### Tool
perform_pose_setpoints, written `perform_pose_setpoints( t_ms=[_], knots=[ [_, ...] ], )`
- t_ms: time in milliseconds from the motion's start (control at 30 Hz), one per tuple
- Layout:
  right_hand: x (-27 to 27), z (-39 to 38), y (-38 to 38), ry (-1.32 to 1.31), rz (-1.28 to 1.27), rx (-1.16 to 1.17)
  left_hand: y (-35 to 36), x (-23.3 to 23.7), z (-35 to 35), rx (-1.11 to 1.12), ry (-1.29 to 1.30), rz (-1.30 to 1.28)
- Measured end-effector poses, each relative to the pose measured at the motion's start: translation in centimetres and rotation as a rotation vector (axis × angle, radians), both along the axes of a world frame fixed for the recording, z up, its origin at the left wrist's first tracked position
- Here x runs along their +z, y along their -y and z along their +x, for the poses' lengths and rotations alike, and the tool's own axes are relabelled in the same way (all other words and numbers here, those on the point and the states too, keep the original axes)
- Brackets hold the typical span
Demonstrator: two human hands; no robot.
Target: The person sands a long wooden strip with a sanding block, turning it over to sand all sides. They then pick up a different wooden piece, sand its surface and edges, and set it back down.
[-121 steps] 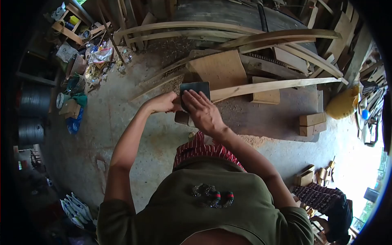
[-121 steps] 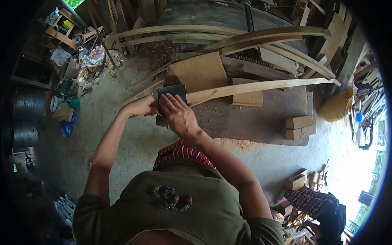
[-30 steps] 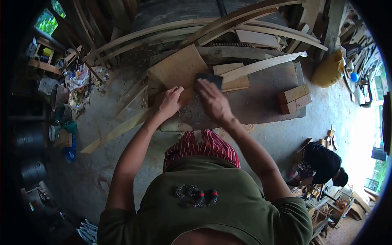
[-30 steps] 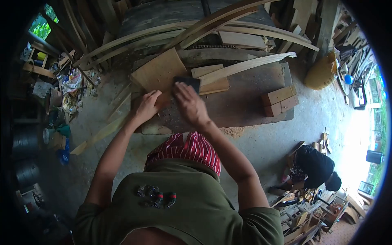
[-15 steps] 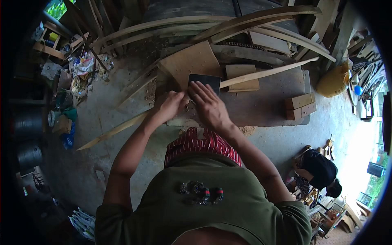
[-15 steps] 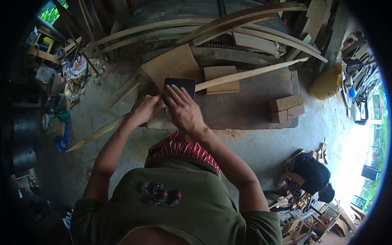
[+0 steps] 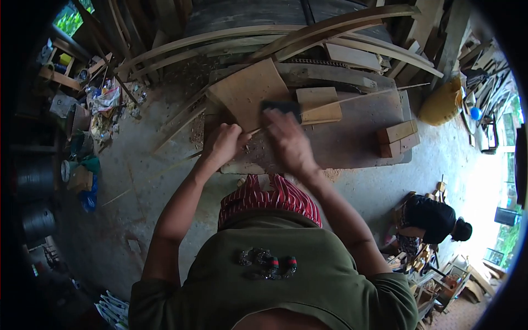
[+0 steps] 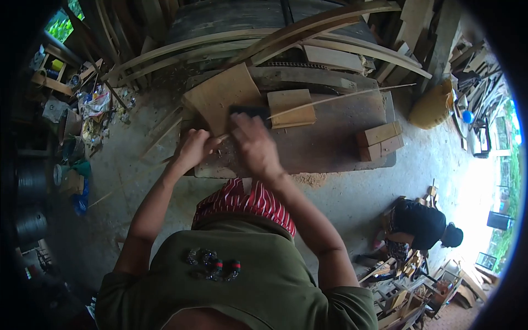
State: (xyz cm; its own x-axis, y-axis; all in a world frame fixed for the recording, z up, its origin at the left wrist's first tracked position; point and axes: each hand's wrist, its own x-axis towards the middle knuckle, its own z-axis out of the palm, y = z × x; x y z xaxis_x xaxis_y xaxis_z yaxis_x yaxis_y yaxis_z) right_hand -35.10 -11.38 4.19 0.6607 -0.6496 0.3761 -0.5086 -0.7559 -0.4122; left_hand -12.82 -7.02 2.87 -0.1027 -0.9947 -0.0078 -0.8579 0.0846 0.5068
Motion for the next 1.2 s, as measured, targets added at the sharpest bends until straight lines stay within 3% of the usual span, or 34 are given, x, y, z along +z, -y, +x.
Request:
perform_pose_setpoints(
  t_ms=[33,133,200,267,400,500,567,667,767,1033,1200],
  knots=[
    [-1.6,-2.6,2.4,-0.152,-0.102,-0.089,-0.1,1.7,-0.3,0.054,-0.083,0.119],
    [-4.6,-11.9,9.5,-0.070,-0.012,-0.417,-1.2,1.0,1.3,0.070,-0.058,-0.006],
    [-5.4,-13.2,10.1,-0.025,0.019,-0.569,-1.3,2.0,1.5,0.124,-0.089,0.006],
    [-5.3,-10.2,7.7,0.089,-0.114,-0.429,-0.8,1.3,1.8,0.102,-0.042,-0.058],
    [-2.4,0.4,-0.8,0.066,0.040,-0.036,-0.7,1.6,1.1,0.114,0.041,0.005],
    [-2.8,-2.1,1.3,0.050,0.005,-0.062,-2.1,0.8,4.4,0.120,-0.053,0.233],
    [-3.4,-6.3,4.6,0.027,-0.044,-0.239,-3.5,0.6,6.1,0.198,-0.123,0.296],
    [-4.7,-11.2,8.6,-0.001,-0.167,-0.367,-4.6,1.3,8.5,0.101,-0.136,0.421],
    [-5.0,-11.2,9.4,-0.054,-0.075,-0.381,-3.8,2.0,9.4,0.028,-0.165,0.492],
    [-5.9,-11.1,9.3,-0.116,-0.114,-0.417,-4.6,2.3,11.2,-0.008,-0.083,0.505],
    [-5.7,-11.2,9.2,-0.052,-0.066,-0.439,-5.5,1.3,11.1,-0.038,-0.069,0.365]
  ],
)
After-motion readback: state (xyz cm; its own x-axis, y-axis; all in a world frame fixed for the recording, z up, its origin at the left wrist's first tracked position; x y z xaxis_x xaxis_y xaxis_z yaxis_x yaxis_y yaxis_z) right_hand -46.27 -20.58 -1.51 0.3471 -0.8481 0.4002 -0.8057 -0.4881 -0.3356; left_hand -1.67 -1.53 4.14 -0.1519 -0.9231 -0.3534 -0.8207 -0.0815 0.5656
